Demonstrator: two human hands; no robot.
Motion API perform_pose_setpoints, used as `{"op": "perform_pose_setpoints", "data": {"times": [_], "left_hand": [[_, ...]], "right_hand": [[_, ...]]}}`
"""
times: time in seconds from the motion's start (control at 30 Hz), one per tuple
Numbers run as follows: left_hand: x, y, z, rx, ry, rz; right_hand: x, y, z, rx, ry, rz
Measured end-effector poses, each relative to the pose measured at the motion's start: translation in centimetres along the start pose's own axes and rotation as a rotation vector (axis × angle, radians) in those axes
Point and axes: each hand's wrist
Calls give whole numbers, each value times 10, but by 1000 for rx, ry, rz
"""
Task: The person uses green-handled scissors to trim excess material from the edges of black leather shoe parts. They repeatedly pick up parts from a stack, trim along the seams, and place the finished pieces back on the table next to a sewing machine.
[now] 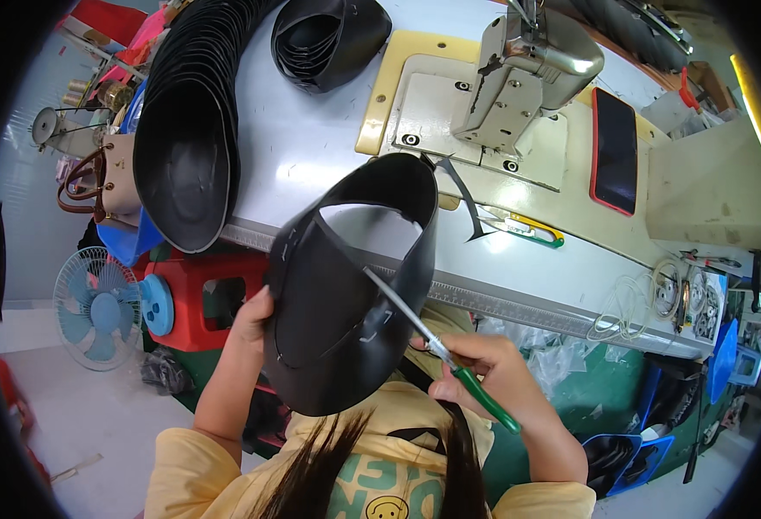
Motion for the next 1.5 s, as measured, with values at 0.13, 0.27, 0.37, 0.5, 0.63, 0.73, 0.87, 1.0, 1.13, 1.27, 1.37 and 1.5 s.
{"op": "perform_pose_setpoints", "data": {"times": [0.13, 0.27, 0.37, 0.5, 0.63, 0.73, 0.87, 1.0, 1.13, 1.27, 1.37, 1.5], "left_hand": [[29, 35, -11, 210, 223, 373], [43, 50, -19, 209, 273, 510], [41, 50, -23, 156, 291, 537], [43, 49, -27, 127, 319, 550], [45, 49, -26, 109, 333, 547], [46, 48, -24, 87, 336, 546], [49, 45, -23, 73, 342, 568], [53, 44, -26, 74, 363, 612], [56, 45, -27, 103, 361, 642], [59, 47, -26, 96, 362, 651], [60, 47, -28, 119, 361, 672], [62, 47, -30, 147, 362, 690]], "right_hand": [[-4, 1, -3, 58, 8, 2], [1, 4, -4, 30, -13, -2], [5, 13, 3, 7, -101, 55], [-5, 15, 3, -60, -18, 172], [-7, 10, 0, -107, 92, 145], [-7, 10, -2, -122, 124, 178], [-4, 11, -3, -137, 109, 235], [-8, 12, -5, -91, 121, 186], [-13, 19, -6, 25, 102, 130], [-10, 19, -8, 29, 70, 58], [-8, 14, -12, 20, 75, 0], [-12, 15, -13, 63, 60, -69]]}}
Point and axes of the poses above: each hand's wrist, its own z-axis towards the middle knuckle, its own y-axis out of the palm, x = y × z, and after that the axes turned 7 degrees about z, right-handed
